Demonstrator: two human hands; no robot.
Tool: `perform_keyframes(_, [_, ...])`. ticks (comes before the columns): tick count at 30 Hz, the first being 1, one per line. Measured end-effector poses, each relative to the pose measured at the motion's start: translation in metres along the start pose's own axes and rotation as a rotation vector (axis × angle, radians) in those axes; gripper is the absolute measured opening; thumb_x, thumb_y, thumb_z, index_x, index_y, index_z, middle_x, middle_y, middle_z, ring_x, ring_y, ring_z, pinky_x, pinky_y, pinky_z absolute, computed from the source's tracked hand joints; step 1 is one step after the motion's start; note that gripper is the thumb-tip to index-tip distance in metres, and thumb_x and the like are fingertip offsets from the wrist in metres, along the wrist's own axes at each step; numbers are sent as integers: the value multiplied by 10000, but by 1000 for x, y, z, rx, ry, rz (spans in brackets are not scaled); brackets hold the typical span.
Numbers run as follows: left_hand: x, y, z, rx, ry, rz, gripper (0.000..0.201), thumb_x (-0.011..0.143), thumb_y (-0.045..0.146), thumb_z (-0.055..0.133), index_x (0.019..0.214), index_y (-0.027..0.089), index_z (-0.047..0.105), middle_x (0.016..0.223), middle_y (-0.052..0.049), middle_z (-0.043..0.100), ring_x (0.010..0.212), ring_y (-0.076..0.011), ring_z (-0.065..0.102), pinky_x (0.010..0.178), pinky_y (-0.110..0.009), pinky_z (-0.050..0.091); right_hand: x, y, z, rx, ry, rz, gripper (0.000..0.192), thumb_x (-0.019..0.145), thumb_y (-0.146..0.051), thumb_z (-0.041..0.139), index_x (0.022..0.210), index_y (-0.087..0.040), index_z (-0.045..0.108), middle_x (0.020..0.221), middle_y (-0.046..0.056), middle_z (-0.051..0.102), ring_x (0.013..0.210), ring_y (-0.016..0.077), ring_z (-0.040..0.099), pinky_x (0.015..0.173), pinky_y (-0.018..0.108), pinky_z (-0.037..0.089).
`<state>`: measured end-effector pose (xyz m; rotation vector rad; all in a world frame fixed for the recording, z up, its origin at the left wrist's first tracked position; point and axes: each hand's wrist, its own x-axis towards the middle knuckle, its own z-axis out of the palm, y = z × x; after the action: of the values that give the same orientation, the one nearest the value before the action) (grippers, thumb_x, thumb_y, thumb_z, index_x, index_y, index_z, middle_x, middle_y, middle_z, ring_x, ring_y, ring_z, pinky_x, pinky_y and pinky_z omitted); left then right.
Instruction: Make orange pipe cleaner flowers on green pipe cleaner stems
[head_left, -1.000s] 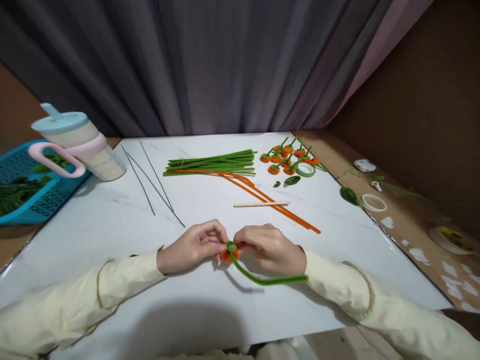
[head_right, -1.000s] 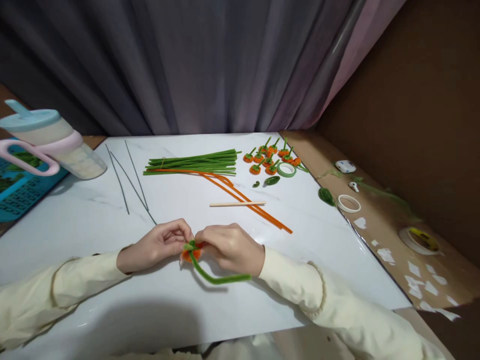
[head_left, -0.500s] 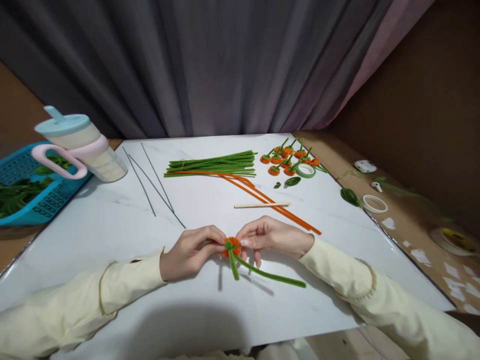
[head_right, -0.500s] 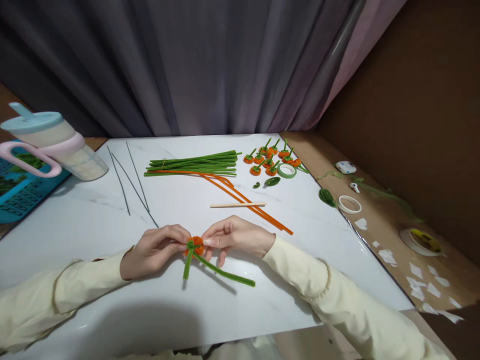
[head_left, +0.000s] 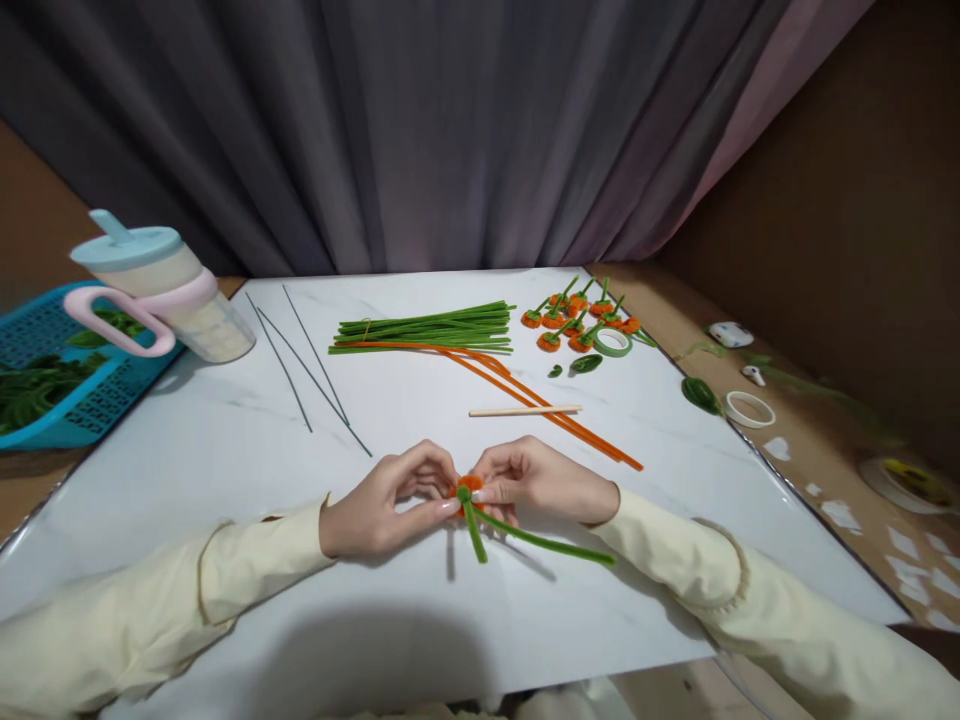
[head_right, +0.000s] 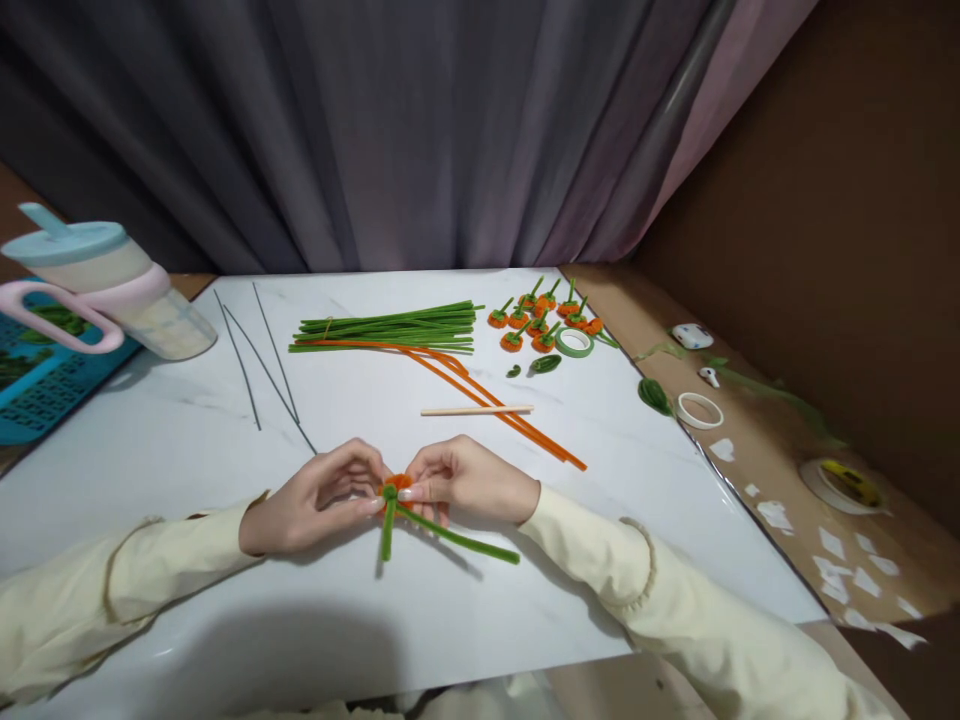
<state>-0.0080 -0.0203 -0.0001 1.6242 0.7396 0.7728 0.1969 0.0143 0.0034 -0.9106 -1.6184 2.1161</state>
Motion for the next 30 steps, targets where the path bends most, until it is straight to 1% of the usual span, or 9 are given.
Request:
perform_keyframes(2, [3, 3, 0, -191, -40, -146, 280, 844, 316, 553, 1060, 169, 452, 854, -58, 606, 719, -137, 616, 674, -270, 510, 1, 2, -1, -10, 34, -1, 365, 660, -449, 716, 727, -110, 597, 570, -29, 583, 489, 58, 511, 451, 183, 390])
perform_keyframes(3, [4, 4, 1, -235, -41, -194, 309, 839, 326, 562, 1082, 176, 444, 832, -42, 602, 699, -130, 612, 664, -266, 507, 2, 2, -1, -14, 44, -1, 364, 659, -447, 717, 726, -111, 597, 569, -31, 582, 483, 53, 504, 447, 180, 384])
perform_keyframes(6, [6, 4, 2, -227, 1, -246, 275, 820, 305, 593, 1035, 157, 505, 769, -23, 604, 679, -127, 607, 650, -253, 497, 3, -1, -2, -6, 44, 16, 358, 654, -430, 728, 728, -105, 599, 572, -24, 590, 464, 52, 508, 423, 172, 390])
perform_keyframes(12, [7, 1, 2, -189, 94, -209, 237, 802, 269, 606, 994, 131, 597, 928, -79, 652, 808, -168, 633, 716, -284, 527, -3, -13, -9, 73, -26, 65, 308, 725, -372, 686, 784, -77, 623, 628, 31, 636, 502, 95, 598, 350, 153, 412])
perform_keyframes(16, [7, 2, 2, -141, 126, -233, 206, 784, 266, 622, 918, 109, 622, 868, -79, 670, 788, -172, 642, 703, -287, 541, -4, -13, -9, 93, -56, 70, 277, 732, -336, 685, 808, -73, 639, 625, 32, 641, 491, 96, 600, 340, 151, 428])
perform_keyframes(21, [7, 2, 6, -212, 194, -255, 235, 763, 278, 652, 913, 129, 549, 720, -20, 652, 644, -142, 651, 595, -254, 550, -3, -13, -5, 90, 27, 72, 310, 699, -338, 715, 834, -65, 658, 664, 59, 664, 543, 115, 621, 346, 150, 442])
perform_keyframes(23, [7, 2, 7, -206, 227, -235, 231, 755, 269, 661, 899, 140, 535, 698, -6, 649, 621, -134, 649, 572, -240, 549, -3, -12, -4, 98, 61, 66, 309, 689, -335, 723, 816, -59, 667, 654, 57, 662, 522, 105, 607, 364, 162, 463])
perform_keyframes(26, [5, 3, 8, -145, 259, -177, 163, 765, 258, 645, 833, 127, 577, 709, -32, 672, 631, -140, 657, 581, -241, 556, -2, -9, -2, 120, 88, 69, 296, 669, -334, 739, 761, -60, 672, 600, 24, 638, 447, 70, 556, 378, 170, 479])
perform_keyframes(30, [4, 0, 9, -26, 265, -73, 114, 779, 214, 619, 731, 111, 627, 725, -64, 695, 613, -134, 648, 588, -241, 558, -1, -5, 0, 174, 57, 78, 269, 652, -314, 753, 708, -71, 654, 569, 11, 623, 446, 55, 545, 368, 135, 457])
